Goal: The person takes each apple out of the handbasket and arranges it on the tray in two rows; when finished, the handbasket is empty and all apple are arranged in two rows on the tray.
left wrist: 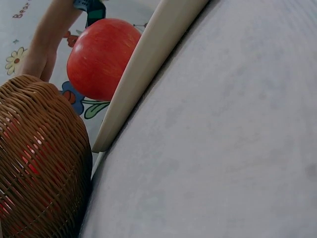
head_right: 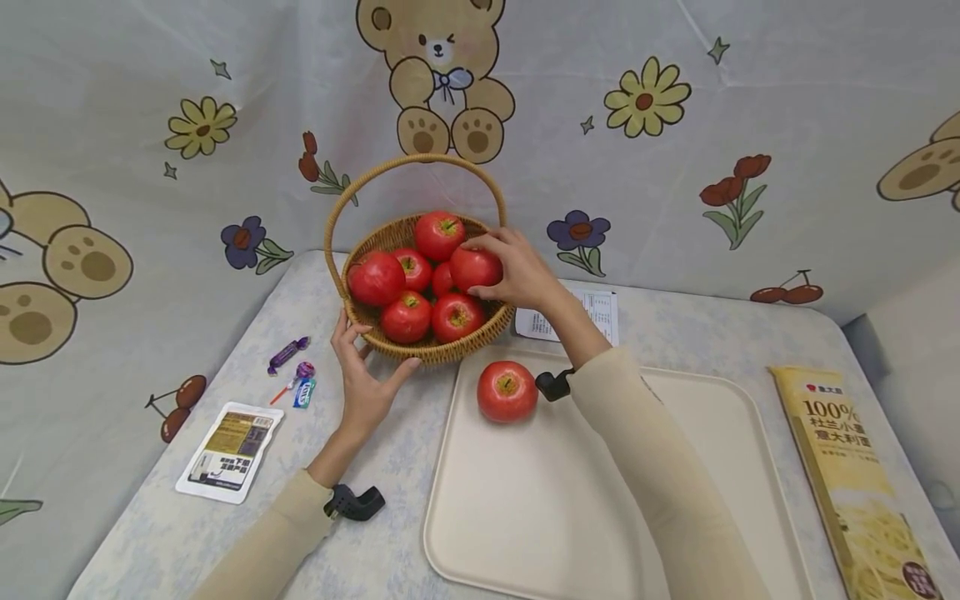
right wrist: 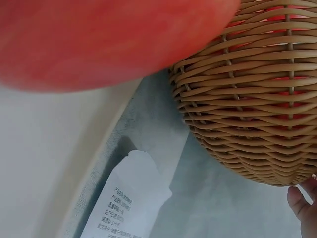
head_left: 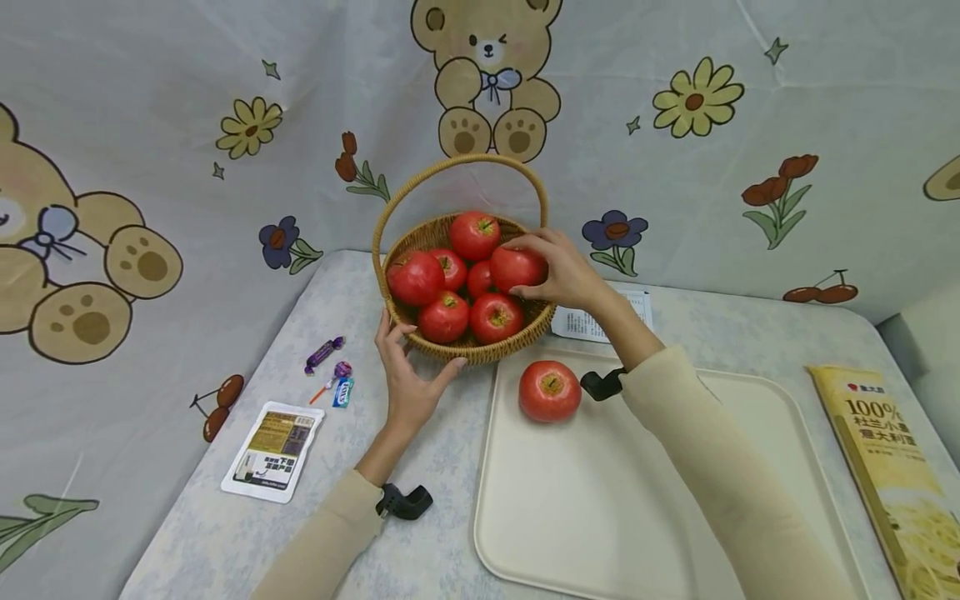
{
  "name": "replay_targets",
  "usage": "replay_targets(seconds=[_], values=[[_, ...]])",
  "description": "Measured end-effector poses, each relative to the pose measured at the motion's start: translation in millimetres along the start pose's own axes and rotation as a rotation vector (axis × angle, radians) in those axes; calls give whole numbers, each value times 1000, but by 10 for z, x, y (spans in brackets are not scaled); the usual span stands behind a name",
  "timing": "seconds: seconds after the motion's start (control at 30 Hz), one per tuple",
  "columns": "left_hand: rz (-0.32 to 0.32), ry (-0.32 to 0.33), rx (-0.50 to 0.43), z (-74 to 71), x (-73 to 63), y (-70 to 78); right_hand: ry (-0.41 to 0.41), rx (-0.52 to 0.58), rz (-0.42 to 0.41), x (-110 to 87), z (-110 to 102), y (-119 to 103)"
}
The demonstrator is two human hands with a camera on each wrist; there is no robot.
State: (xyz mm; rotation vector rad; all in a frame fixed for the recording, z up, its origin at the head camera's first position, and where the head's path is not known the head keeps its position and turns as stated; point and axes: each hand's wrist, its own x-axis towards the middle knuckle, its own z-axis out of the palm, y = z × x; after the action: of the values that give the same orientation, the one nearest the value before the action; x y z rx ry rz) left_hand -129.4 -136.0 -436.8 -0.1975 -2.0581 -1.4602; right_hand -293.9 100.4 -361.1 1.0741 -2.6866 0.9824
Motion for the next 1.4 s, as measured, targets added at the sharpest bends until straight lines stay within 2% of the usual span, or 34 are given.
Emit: replay_targets(seconds=[0.2, 0.33, 0.47, 0.67, 0.87, 1.1, 1.23, 1.4], values=[[-1, 1, -6, -1, 8, 23, 62, 49, -50, -98, -100, -96], [3, 6, -6, 5, 6, 25, 107, 54, -91, -248, -208, -176], [-10, 6, -10, 15, -16, 9, 140, 36, -121, -478, -302, -217], [-27, 3, -11, 25, -47, -2, 150, 15, -107, -921, -396, -212], [-5, 3, -13, 22, -30, 0, 116, -18, -71, -1382, -425, -154], [8, 6, -24, 16, -6, 20, 42, -50, -10, -1837, -273, -49], [5, 3, -25, 19, -2, 26, -6, -30, 25, -2007, -181, 2], [3, 8, -21, 22, -9, 30, -27, -14, 52, -2109, -91, 55]])
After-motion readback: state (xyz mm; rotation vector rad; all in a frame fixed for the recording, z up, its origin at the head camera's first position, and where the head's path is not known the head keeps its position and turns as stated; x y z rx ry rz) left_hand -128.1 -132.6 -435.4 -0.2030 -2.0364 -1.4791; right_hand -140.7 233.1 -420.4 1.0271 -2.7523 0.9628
